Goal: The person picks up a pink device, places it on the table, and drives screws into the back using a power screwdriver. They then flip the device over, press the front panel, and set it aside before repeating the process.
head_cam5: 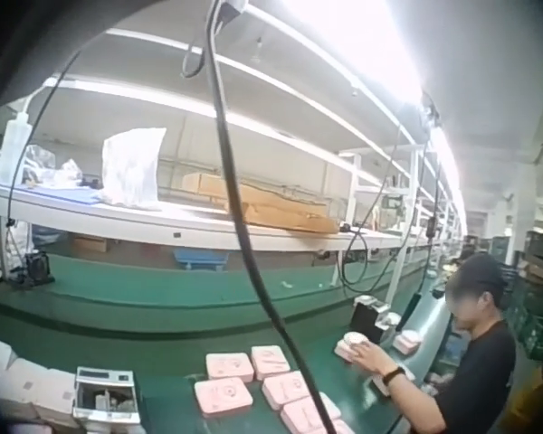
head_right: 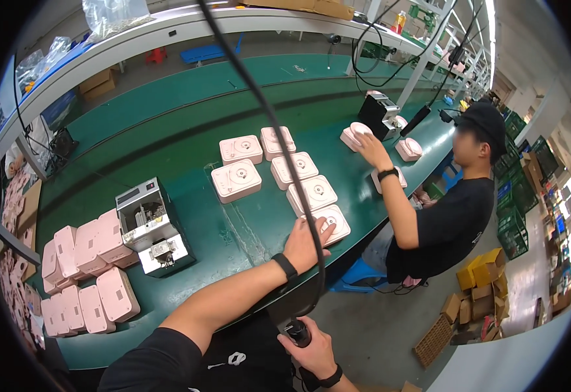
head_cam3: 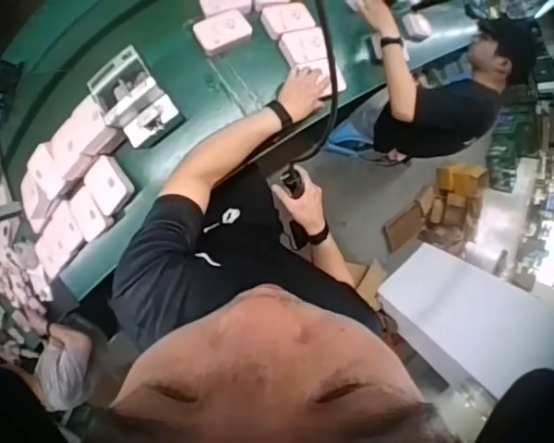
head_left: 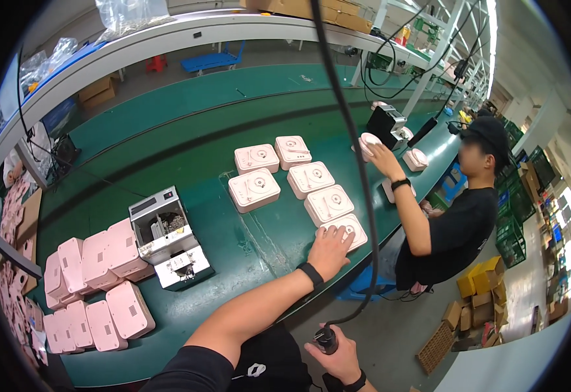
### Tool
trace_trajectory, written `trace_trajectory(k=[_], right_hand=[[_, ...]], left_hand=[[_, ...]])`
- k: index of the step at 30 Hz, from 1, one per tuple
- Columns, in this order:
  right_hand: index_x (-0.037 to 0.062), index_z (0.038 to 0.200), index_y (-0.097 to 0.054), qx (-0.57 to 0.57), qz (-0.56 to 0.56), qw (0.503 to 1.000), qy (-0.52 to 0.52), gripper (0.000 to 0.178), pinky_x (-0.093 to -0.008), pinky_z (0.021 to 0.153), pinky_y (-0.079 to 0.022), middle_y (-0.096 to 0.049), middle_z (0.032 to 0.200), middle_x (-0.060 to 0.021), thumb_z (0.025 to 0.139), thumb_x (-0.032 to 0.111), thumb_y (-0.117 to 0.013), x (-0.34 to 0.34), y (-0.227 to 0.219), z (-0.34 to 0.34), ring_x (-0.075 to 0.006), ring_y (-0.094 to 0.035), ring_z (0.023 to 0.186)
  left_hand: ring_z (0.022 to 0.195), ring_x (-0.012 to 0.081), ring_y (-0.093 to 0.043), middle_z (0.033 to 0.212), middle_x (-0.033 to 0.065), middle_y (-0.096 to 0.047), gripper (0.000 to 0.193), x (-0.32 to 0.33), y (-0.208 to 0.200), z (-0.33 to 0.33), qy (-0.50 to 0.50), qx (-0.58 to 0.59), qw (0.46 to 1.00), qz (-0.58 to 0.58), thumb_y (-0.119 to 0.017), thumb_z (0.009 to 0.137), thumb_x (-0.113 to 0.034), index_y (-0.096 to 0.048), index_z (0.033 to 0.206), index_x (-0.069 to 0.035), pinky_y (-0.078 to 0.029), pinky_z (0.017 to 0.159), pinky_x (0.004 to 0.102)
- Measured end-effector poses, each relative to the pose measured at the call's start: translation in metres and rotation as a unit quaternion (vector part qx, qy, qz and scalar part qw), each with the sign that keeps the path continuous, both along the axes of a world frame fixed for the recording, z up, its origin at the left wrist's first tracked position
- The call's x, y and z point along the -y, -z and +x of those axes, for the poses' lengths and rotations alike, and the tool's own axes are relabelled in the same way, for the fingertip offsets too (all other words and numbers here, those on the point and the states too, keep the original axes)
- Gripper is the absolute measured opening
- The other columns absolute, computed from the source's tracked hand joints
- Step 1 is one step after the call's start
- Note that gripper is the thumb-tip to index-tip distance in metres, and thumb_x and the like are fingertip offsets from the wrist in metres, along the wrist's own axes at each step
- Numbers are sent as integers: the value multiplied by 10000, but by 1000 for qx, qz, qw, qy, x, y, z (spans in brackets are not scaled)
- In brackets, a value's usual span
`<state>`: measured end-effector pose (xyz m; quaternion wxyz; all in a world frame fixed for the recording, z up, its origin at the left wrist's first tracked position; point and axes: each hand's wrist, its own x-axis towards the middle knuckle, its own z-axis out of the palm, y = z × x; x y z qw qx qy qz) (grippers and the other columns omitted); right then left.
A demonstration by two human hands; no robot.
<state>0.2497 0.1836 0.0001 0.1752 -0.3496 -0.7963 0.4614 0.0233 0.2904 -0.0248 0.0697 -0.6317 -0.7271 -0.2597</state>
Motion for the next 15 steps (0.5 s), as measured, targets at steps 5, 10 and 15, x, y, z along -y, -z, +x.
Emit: trace_trajectory(k=[5, 10, 15], right_hand=[[6, 1082, -654, 38, 1, 999, -9, 482, -307, 705, -569, -738, 805, -88, 775, 288, -896, -6, 0, 5, -163, -731, 730], [14, 998, -626, 42, -62, 993, -96, 298, -270, 593, -501, -625, 708, 4, 800, 105, -829, -18, -1, -12, -121, -618, 606], [56, 1026, -515, -107, -248, 951, -151, 246, -288, 521, -487, -572, 734, -60, 887, 91, -715, -14, -34, -60, -162, -573, 556]], left_hand=[[1234, 329, -555, 1305, 141, -602, 626, 73, -5, -16, -18, 96, 989, 115, -754, 876, -355, -565, 1418, -107, -432, 1052, 469], [1192, 335, -587, 1287, 143, -614, 598, 200, 2, -3, -101, 168, 976, 96, -753, 889, -336, -572, 1412, -110, -488, 997, 449], [1153, 321, -624, 1270, 136, -631, 597, 338, -17, -1, -213, 88, 965, 126, -804, 846, -291, -597, 1369, -91, -522, 959, 423]])
